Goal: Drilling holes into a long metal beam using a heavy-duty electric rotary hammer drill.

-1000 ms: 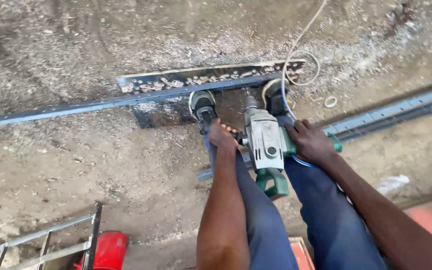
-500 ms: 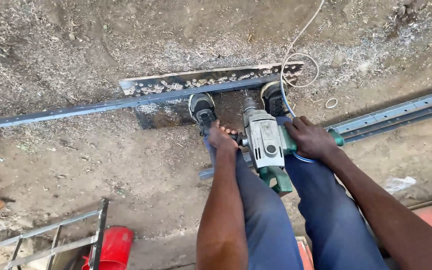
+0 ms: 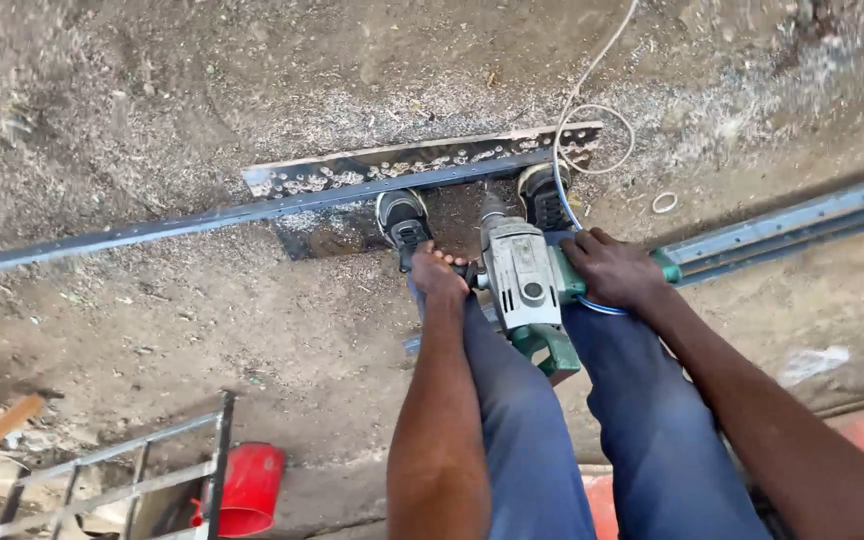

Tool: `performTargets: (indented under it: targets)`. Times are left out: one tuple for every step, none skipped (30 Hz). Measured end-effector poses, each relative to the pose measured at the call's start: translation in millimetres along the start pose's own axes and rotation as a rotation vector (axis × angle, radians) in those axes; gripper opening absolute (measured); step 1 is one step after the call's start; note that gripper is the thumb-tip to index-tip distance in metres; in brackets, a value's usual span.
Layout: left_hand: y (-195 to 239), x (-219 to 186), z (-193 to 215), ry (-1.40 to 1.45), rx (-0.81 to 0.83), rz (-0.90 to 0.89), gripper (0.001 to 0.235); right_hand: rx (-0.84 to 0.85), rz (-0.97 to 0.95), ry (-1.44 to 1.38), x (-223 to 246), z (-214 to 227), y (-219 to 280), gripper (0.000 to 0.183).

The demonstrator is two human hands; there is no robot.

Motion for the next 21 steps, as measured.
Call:
performTargets:
  targets:
    - [-0.7,0.7,-0.4,-0.017,0.002,-0.001,0.022,-0.004,-0.012,-0.011,1.5,-0.5,2.5,0.079]
    - [-1.2,4.5,-0.1,-0.015,0.000,0.000,0.022,0.000,-0.012,-0.012,-1.1,0.6,3.8,0.079]
    - [-1.9,8.2,0.3,-0.013,-0.003,0.001,0.022,0.005,-0.011,-0.014,-3.5,1.4,4.9,0.078]
    - [-3.0,8.1,4.2,-0.031,-0.004,0.013,0.022,0.012,-0.030,-0.021,-3.2,-1.0,5.1,0.078]
    - [-4.1,7.7,7.9,-0.049,-0.003,0.027,0.022,-0.001,-0.014,-0.022,-1.6,-2.3,5.1,0.076]
    - [-7.9,4.3,4.5,-0.053,0.004,0.030,0.022,-0.025,0.014,-0.013,-4.5,-0.6,-2.8,0.073]
    - [-5.5,13.0,3.9,-0.057,0.010,0.033,0.022,-0.028,0.007,-0.011,-8.2,-4.8,8.0,0.073]
    - [-6.9,7.7,5.9,-0.043,0.007,0.012,0.022,-0.030,0.006,-0.025,-8.1,-9.7,4.7,0.074]
    - [-8.4,1.9,8.2,-0.029,0.004,-0.010,0.022,-0.033,0.005,-0.039,-7.4,-14.8,1.0,0.074]
    - [-10.2,-1.6,9.5,-0.035,-0.003,-0.010,0.022,-0.029,0.004,-0.048,-3.5,-12.9,-1.4,0.074]
    - [-12.2,-4.2,10.5,-0.043,-0.008,-0.010,0.022,-0.038,-0.003,-0.038,-0.6,-11.0,-3.5,0.073]
    - [-12.4,3.5,5.9,-0.052,-0.004,0.006,0.023,-0.044,-0.023,-0.018,-5.3,-6.6,0.8,0.072]
    - [-10.0,12.0,8.5,-0.060,-0.001,0.020,0.023,-0.036,-0.038,-0.015,-4.4,-4.4,10.1,0.072]
    - [-11.4,11.0,6.4,-0.056,0.006,0.018,0.023,-0.033,-0.030,-0.026,-3.4,-0.4,7.3,0.073]
    - [-12.6,9.1,4.6,-0.052,0.012,0.017,0.023,-0.030,-0.022,-0.036,-1.5,4.0,4.3,0.074]
    - [-13.3,7.4,3.5,-0.049,0.009,0.009,0.023,-0.033,-0.014,-0.039,1.0,9.6,2.6,0.074]
    - [-14.4,5.6,2.9,-0.046,0.007,0.003,0.023,-0.036,-0.009,-0.039,3.7,14.8,0.9,0.075]
    - [-14.2,12.4,0.8,-0.049,0.012,0.012,0.024,-0.034,-0.020,-0.032,3.3,20.0,6.2,0.077]
    - [-14.0,17.3,1.4,-0.053,0.015,0.020,0.024,-0.031,-0.028,-0.029,-1.5,12.3,11.0,0.077]
    - [-15.9,13.4,2.4,-0.047,0.012,0.011,0.024,-0.028,-0.016,-0.040,-4.6,4.4,7.2,0.076]
    - [-17.5,9.5,3.0,-0.040,0.008,0.002,0.024,-0.025,-0.003,-0.052,-8.0,-3.1,3.1,0.076]
Point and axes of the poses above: each hand's wrist, its own y-axis away from the middle knuckle, its own z-axis out of the back of the hand, x = y × z, the point moved 4 cm from there along -y, towards the middle knuckle, and after that the axes turned 3 degrees about -y, right-handed, at the moved point
